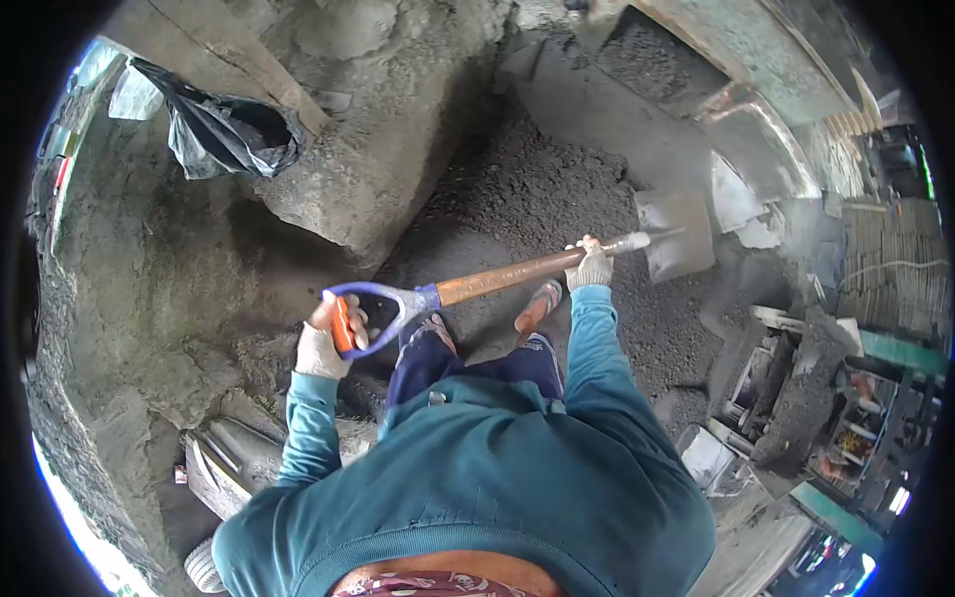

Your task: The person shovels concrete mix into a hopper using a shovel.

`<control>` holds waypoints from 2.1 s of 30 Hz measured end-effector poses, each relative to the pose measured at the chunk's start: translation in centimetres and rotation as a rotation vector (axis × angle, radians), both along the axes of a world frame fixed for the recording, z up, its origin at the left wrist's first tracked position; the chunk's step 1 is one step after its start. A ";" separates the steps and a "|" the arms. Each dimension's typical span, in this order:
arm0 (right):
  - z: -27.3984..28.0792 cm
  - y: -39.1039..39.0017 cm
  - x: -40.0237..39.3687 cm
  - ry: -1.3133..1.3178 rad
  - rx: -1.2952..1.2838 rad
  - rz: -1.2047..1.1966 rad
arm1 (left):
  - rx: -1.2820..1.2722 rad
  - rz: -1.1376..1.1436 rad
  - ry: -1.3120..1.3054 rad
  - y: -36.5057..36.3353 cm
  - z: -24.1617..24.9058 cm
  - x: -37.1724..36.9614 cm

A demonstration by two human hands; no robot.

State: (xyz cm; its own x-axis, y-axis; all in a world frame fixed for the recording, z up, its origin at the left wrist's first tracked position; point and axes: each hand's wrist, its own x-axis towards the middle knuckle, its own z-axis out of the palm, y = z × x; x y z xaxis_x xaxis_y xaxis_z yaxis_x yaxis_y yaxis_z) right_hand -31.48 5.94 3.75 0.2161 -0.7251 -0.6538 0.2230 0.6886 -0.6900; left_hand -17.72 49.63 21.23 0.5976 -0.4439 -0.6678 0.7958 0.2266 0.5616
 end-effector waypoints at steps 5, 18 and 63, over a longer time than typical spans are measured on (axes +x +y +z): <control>-13.0 7.8 8.1 0.009 0.434 0.359 | 0.027 0.288 0.323 7.4 -15.3 -6.2; -40.1 43.8 7.3 0.420 0.812 0.736 | 0.769 1.031 0.396 19.0 -23.4 -21.9; 27.2 -26.4 -23.7 -0.408 -0.602 -0.362 | -0.847 -0.663 -1.539 -41.5 6.4 -8.3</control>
State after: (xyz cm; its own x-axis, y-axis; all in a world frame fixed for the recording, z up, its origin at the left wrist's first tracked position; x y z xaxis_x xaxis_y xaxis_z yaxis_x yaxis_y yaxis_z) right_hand -55.18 -20.49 30.92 0.0376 -0.9980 -0.0501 0.6747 0.0623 -0.7355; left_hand -26.04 8.15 27.60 -0.0017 -0.7064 0.7078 -0.1660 0.6982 0.6964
